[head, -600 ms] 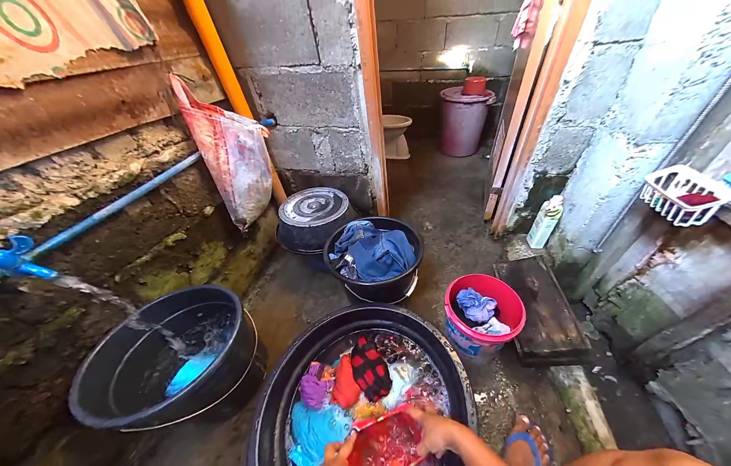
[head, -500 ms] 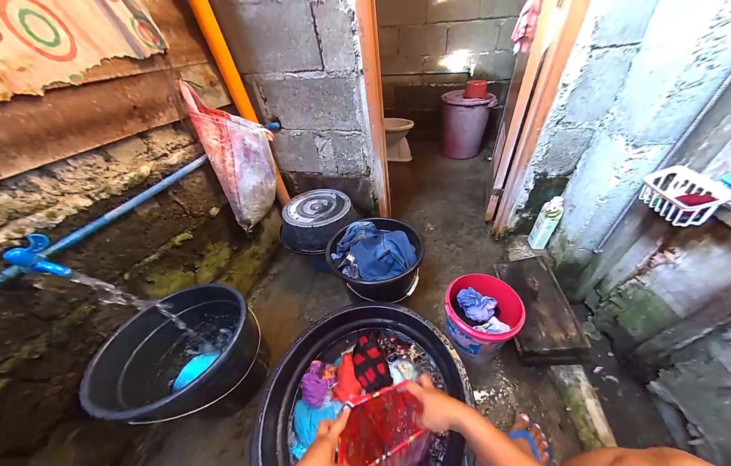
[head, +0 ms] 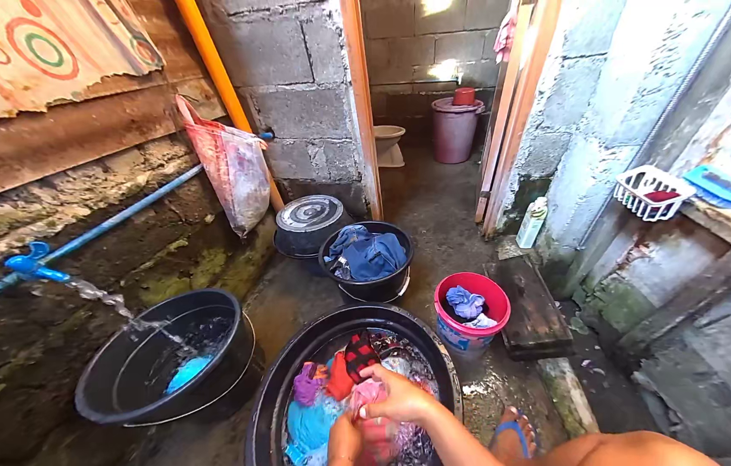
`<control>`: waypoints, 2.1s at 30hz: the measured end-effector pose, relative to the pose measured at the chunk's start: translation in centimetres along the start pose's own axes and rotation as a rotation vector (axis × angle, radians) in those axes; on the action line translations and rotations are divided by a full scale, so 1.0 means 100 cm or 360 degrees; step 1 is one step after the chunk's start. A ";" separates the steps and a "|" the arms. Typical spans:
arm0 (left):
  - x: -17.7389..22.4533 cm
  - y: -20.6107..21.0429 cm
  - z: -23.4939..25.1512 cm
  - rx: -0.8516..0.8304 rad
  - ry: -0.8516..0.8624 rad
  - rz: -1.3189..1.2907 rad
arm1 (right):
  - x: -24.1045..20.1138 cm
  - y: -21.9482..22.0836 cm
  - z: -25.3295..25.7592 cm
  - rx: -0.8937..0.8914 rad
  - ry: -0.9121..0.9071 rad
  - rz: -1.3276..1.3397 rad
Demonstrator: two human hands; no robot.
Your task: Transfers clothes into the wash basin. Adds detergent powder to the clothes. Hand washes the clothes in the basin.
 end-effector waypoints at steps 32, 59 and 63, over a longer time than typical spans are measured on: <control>0.032 -0.074 -0.004 0.0188 0.0766 -0.1264 | 0.030 -0.015 -0.005 0.0353 -0.0078 0.1180; -0.009 0.014 -0.027 -0.0180 -0.0232 -0.2250 | -0.018 0.046 0.026 0.0417 -0.0371 -0.0590; -0.007 0.040 -0.036 -0.0575 -0.0505 -0.1986 | 0.015 0.036 0.012 0.0360 -0.0303 -0.0495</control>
Point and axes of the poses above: each hand's wrist, its own z-axis towards the middle knuckle, its own y-axis out of the palm, x = y × z, the point moved 9 cm from there along z, towards the middle knuckle, and after that the axes turned 10 degrees about -z, right-handed, at the moved point
